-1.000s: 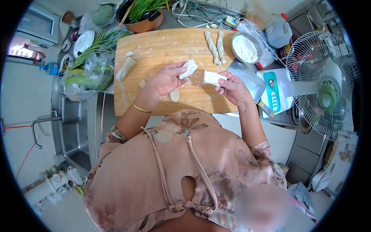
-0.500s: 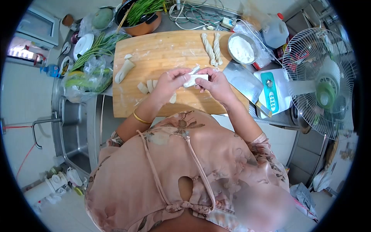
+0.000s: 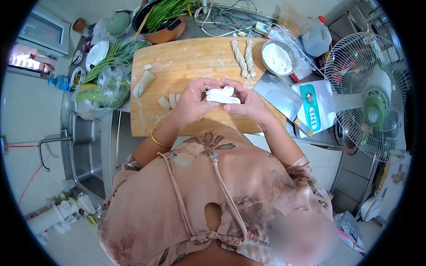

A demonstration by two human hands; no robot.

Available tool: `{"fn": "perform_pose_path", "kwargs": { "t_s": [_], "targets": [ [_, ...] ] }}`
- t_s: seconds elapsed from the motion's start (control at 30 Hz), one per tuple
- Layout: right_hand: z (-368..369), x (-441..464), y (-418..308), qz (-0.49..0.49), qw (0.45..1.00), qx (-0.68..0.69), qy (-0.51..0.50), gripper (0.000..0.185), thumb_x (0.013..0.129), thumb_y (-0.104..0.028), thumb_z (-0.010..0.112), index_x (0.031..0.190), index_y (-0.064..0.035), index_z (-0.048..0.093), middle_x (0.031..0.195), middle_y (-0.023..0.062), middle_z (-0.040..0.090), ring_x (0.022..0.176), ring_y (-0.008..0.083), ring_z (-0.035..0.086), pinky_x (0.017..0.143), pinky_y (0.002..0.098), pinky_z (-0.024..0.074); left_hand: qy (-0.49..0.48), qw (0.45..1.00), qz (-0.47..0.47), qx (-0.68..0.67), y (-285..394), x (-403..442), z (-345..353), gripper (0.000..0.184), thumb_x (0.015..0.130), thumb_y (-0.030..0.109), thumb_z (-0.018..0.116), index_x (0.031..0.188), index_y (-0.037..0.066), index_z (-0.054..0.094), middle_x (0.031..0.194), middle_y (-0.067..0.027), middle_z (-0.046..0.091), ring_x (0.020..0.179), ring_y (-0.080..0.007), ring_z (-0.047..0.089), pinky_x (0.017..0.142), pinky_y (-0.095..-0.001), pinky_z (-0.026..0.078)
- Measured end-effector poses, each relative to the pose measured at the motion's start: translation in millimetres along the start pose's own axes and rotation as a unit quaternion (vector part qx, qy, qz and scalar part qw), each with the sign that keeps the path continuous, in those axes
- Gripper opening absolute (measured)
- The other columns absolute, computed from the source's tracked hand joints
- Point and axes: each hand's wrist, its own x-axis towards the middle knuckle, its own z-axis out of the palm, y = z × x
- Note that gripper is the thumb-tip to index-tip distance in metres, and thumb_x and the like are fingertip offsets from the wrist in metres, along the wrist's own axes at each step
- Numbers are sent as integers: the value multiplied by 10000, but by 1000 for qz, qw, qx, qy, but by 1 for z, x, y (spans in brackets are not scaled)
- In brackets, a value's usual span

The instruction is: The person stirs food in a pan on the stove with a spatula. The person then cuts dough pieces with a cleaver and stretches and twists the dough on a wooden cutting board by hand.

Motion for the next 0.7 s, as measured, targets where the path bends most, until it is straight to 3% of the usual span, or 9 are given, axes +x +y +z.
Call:
{"fn": "perform_pose_path", "kwargs": {
  "t_s": [0.13,0.23,0.37,0.47,0.7],
  "targets": [
    [-2,1,0,18,998,-60,-15,484,725,-39,735,1161,-14,528,1086,102,572,933,137,561,765,280,478,13,1000,28,6,-8,-3,-1,460,741,-89,637,1160,-11,464,1111,-104,555,1017,-160,550,870,-284,457],
    [1,-1,-7,-130,948,-290,-14,404,736,-71,732,1101,-24,563,1033,106,600,880,139,581,743,271,476,16,999,33,-24,-10,-4,-2,499,732,-87,645,1187,-17,451,1129,-112,551,1025,-162,551,879,-289,461],
    [10,-8,-17,-46,962,-267,20,315,750,-106,724,1027,-31,595,904,100,631,773,132,591,690,265,479,-19,997,-37,-61,2,-6,-3,489,733,-91,649,1187,-41,475,1107,-114,575,1002,-156,569,859,-284,477],
    [8,-10,-16,-29,962,-270,34,275,755,-117,723,987,-21,611,836,90,640,721,125,592,657,261,481,-13,996,-82,28,13,-9,-2,399,743,-89,646,1126,-59,537,1030,-112,616,934,-151,599,816,-272,496],
    [2,-12,-22,-25,983,-176,36,163,750,-43,710,884,14,636,796,65,650,664,100,612,607,241,482,20,997,-45,58,14,-14,-16,255,761,-74,632,1013,-56,595,937,-134,645,782,-159,635,686,-257,525]
  ]
}}
